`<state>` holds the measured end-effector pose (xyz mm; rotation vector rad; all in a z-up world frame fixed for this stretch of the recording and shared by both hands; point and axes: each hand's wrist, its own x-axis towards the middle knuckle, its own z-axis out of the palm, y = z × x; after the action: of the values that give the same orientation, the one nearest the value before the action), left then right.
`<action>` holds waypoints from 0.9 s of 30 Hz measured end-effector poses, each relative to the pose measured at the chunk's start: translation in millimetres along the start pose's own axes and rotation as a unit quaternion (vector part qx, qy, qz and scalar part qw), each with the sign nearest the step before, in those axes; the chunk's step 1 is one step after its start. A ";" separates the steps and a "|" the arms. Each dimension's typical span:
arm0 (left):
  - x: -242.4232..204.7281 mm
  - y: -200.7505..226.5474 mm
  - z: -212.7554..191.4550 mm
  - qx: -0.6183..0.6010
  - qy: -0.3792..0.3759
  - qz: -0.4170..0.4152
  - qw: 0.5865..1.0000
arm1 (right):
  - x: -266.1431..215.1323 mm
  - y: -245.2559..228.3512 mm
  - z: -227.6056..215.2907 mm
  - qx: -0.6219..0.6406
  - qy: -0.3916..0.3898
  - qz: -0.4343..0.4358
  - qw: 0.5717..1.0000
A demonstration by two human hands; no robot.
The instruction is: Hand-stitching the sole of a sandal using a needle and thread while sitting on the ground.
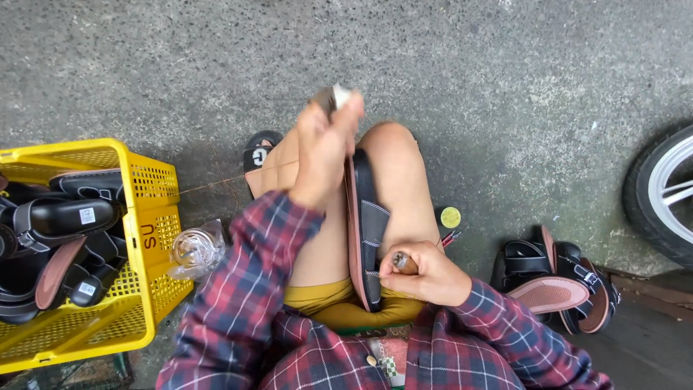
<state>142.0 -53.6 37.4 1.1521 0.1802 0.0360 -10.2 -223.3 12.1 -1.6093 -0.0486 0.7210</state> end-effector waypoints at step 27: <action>-40.5 -51.1 -11.5 0.310 -0.073 0.129 0.939 | -18.0 47.7 27.2 -0.127 0.064 -0.017 0.990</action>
<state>97.0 -68.9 -8.6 1.7978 -0.1048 0.1317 -55.1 -216.1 -23.5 -1.8909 -0.0771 0.6011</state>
